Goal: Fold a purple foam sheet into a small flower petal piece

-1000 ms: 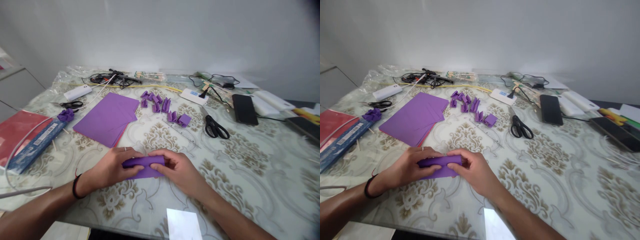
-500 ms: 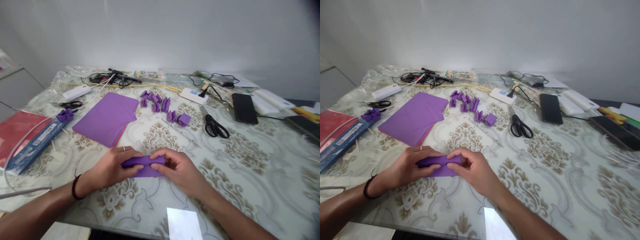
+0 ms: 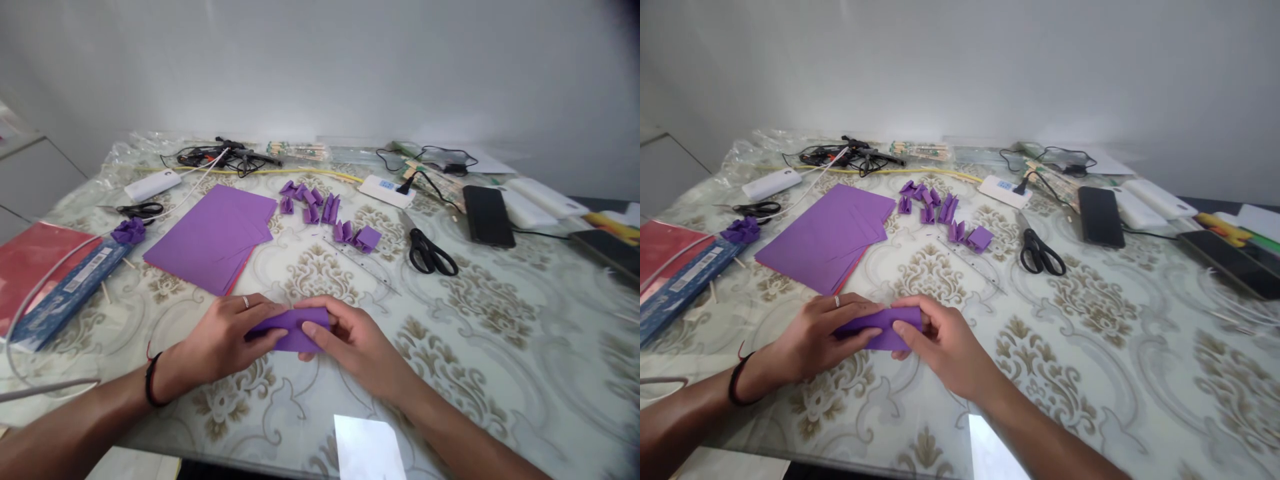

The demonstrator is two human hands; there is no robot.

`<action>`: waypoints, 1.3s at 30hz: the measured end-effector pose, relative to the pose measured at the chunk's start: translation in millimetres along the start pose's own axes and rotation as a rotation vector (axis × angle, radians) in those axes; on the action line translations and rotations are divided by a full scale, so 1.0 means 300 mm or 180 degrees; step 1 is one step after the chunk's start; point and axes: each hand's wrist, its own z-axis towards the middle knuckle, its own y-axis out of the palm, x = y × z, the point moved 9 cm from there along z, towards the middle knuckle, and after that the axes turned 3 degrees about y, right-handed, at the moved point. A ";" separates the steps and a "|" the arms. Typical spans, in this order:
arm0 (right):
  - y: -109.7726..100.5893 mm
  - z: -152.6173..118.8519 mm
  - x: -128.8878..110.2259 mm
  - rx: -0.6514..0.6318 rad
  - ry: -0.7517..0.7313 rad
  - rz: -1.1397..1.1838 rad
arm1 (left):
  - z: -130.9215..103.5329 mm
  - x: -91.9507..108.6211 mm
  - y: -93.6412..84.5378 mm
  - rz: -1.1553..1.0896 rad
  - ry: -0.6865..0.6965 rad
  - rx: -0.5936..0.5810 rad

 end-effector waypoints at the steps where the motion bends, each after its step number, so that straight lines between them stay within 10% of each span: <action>1: 0.004 0.000 0.001 -0.0013 0.0040 -0.0041 | 0.001 0.004 -0.003 0.0020 0.0027 0.0032; 20: 0.007 -0.001 0.013 0.0150 -0.0049 -0.0065 | -0.008 0.055 -0.033 0.0576 0.0400 0.0470; 39: 0.009 0.004 0.022 0.0065 0.0318 0.0026 | 0.005 0.133 -0.037 0.0660 0.1054 0.0105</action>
